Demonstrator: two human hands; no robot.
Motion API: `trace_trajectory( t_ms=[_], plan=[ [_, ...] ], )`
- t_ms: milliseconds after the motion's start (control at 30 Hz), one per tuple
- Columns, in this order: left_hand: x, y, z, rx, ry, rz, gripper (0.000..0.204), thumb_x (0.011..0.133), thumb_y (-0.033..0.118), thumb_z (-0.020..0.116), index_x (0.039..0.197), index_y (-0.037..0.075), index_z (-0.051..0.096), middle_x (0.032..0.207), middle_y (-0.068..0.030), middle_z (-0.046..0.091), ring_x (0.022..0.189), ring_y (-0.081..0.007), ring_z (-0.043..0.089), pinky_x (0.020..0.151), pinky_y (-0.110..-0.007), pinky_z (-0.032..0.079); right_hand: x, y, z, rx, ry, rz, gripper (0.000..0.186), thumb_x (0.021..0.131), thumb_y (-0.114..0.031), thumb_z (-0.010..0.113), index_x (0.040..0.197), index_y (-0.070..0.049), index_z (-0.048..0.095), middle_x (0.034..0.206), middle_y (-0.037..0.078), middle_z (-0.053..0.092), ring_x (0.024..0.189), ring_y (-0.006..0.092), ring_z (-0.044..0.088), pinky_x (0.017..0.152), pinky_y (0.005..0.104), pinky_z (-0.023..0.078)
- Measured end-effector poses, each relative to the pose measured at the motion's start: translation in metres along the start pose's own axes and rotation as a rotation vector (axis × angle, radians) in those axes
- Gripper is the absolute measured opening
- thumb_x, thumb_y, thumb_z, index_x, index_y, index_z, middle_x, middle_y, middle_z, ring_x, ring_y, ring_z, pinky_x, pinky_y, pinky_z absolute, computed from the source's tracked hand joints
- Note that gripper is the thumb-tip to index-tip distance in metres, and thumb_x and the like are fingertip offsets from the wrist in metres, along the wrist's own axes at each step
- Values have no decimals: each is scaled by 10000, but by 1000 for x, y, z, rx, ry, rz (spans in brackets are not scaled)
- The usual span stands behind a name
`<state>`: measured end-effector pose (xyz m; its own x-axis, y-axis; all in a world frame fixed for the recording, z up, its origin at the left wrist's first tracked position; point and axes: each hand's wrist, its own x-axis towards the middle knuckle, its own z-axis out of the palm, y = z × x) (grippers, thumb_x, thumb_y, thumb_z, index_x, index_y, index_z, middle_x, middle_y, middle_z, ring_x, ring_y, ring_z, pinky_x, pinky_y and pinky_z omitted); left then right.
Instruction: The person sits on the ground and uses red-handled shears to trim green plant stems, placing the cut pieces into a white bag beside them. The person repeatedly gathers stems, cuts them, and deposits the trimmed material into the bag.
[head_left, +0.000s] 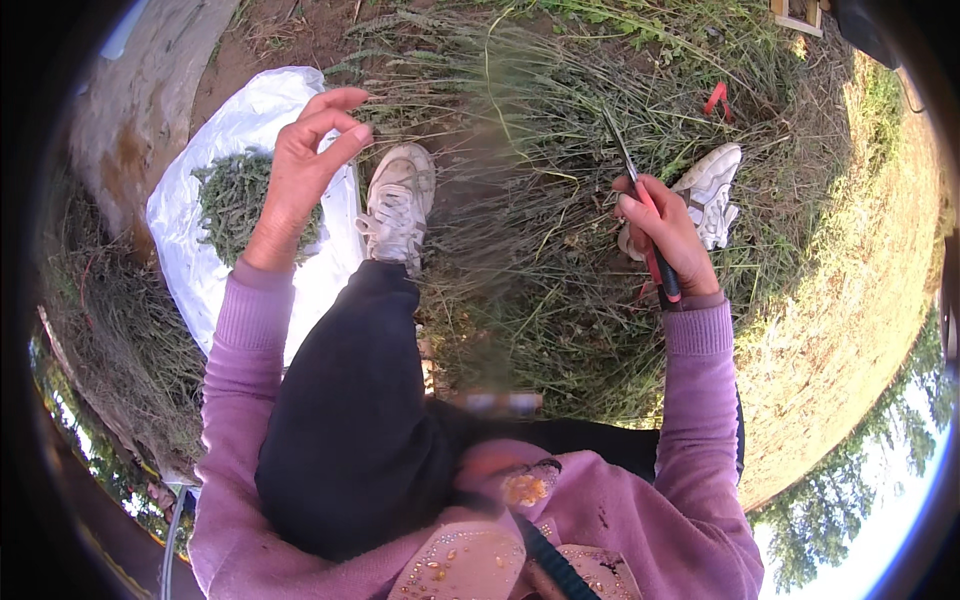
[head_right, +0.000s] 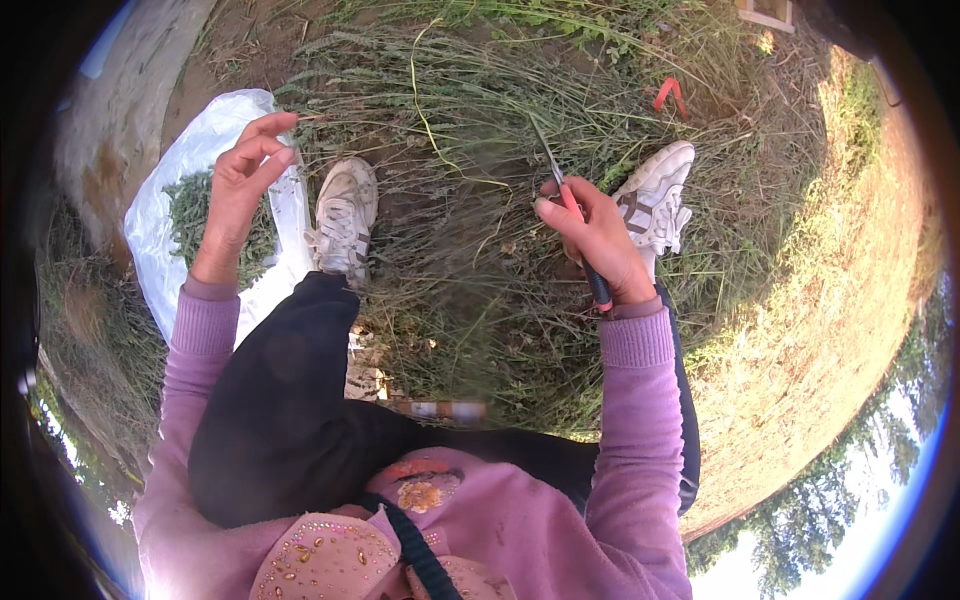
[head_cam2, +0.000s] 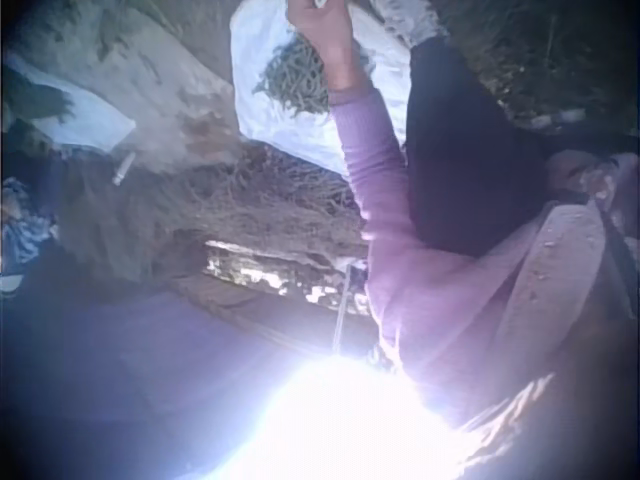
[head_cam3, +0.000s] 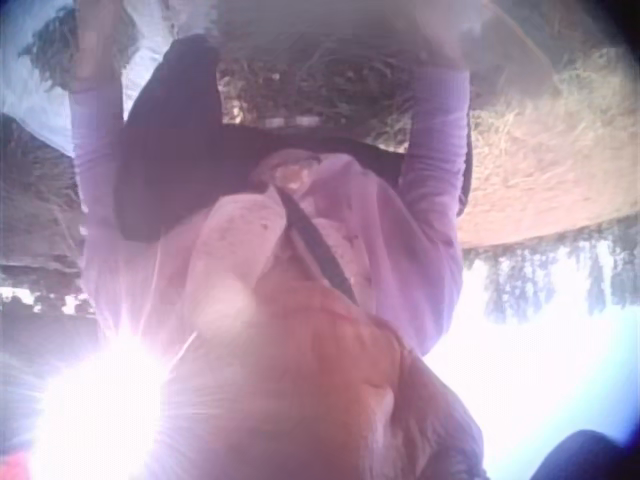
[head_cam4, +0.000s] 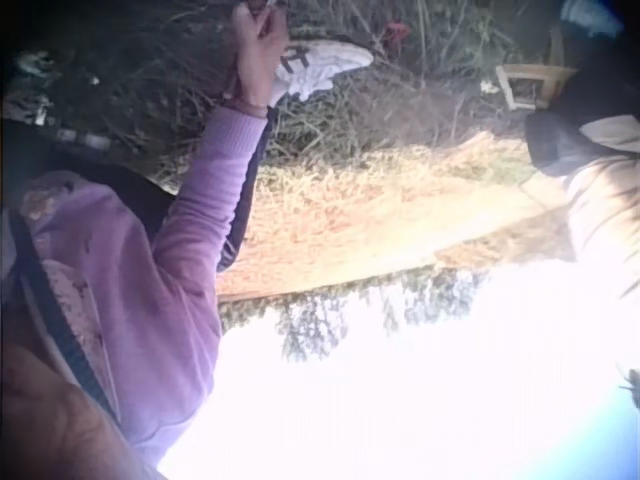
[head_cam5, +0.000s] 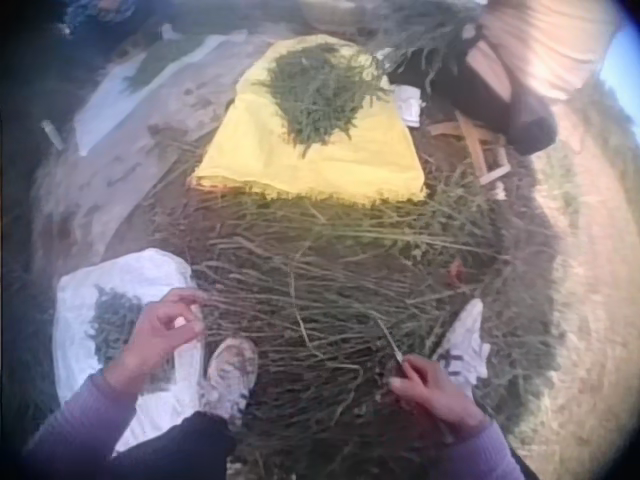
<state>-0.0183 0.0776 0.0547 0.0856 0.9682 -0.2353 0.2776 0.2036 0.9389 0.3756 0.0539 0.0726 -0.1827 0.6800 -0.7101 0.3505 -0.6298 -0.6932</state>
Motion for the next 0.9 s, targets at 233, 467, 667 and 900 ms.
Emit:
trace_trajectory(
  t_ms=[233,467,667,900],
  plan=[
    [-46,-44,-82,1084,-12,-180,224,874,155,641,1055,25,619,1060,-159,650,924,-306,642,830,-386,480,28,-14,4,-1043,64,-146,449,720,-407,751,862,-31,552,822,181,609,792,372,621,683,443,492],
    [-8,-51,79,755,-418,593,381,799,70,633,1175,52,575,1234,-90,554,1121,-255,520,928,-368,421,-5,7,19,-1289,-40,-78,375,691,-380,784,817,-103,566,827,126,614,753,310,647,663,422,532],
    [-37,-85,107,668,-937,621,277,791,82,560,1066,77,588,941,-45,596,970,-229,557,813,-354,424,-13,-2,23,-1360,-133,6,365,679,-391,790,773,-111,576,829,113,621,773,299,651,687,408,530],
    [-16,-51,107,378,-295,679,254,840,65,609,1092,35,616,859,-96,613,701,-272,598,613,-331,472,-8,6,22,-1349,-47,8,394,684,-419,788,805,-110,575,836,109,624,761,312,655,676,419,533]
  ],
)
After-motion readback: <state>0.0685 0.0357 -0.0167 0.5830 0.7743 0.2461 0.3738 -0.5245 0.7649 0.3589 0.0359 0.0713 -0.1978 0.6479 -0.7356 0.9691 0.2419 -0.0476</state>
